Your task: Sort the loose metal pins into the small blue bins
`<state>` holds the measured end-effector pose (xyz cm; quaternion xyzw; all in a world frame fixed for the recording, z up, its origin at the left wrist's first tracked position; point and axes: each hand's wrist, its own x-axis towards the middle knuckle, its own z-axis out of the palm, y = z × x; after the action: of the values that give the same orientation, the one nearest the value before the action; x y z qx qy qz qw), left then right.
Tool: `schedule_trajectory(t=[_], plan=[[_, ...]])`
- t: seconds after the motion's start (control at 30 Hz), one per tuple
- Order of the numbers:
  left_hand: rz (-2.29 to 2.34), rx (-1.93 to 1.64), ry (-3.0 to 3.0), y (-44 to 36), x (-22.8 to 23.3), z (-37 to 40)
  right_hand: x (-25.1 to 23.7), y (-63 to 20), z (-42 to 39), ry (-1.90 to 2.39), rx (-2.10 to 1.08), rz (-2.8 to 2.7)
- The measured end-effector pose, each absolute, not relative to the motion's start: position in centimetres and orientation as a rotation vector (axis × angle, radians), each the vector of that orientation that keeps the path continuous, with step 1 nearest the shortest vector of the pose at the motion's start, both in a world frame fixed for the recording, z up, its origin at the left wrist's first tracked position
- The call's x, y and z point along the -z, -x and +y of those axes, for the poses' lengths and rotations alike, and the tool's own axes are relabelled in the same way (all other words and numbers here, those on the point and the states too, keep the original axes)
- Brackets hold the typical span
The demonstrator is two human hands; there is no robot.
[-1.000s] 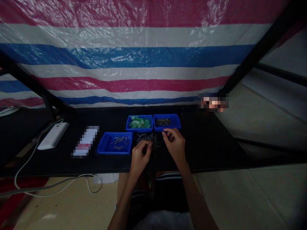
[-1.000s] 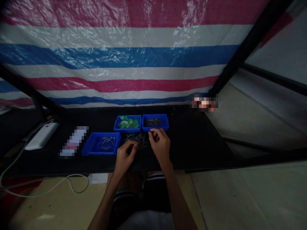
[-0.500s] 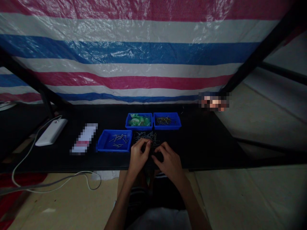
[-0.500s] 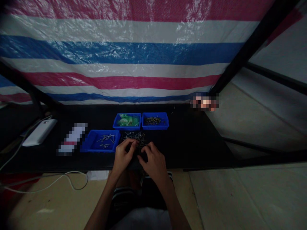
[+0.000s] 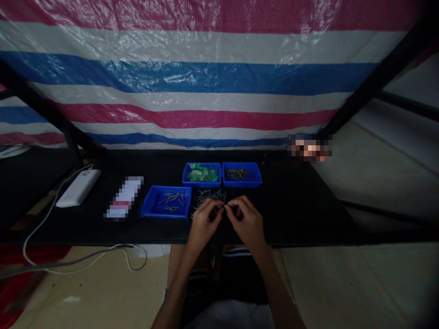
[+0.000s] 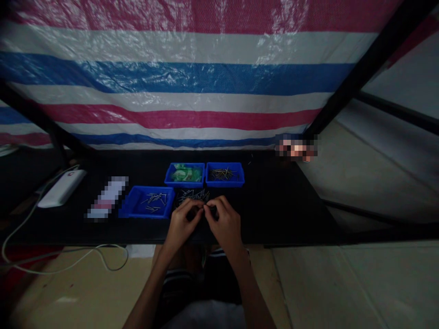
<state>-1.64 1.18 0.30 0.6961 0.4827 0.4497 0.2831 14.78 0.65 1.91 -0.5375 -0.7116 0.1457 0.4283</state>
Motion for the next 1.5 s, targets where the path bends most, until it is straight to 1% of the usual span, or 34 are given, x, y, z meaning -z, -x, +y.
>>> schedule_trajectory(t=[0.1, 0.27, 0.83, 1.5], plan=[[1.293, -1.222, -1.833, 1.9, -0.3, 1.2, -2.1, -14.1, 1.3, 1.265, -0.427, -1.757], [1.312, -1.266, -1.768, 2.2, -0.4, 1.3, -1.0, -13.2, 1.7, 1.151, -0.530, -1.705], [1.272, -1.282, -1.688, 2.3, -0.4, 1.3, -0.6, -13.9, 1.5, 1.076, -0.827, -1.630], [1.316, -1.267, -1.697, 2.2, -0.2, 1.3, 0.3, -13.9, 1.7, 1.152, -0.936, -1.563]])
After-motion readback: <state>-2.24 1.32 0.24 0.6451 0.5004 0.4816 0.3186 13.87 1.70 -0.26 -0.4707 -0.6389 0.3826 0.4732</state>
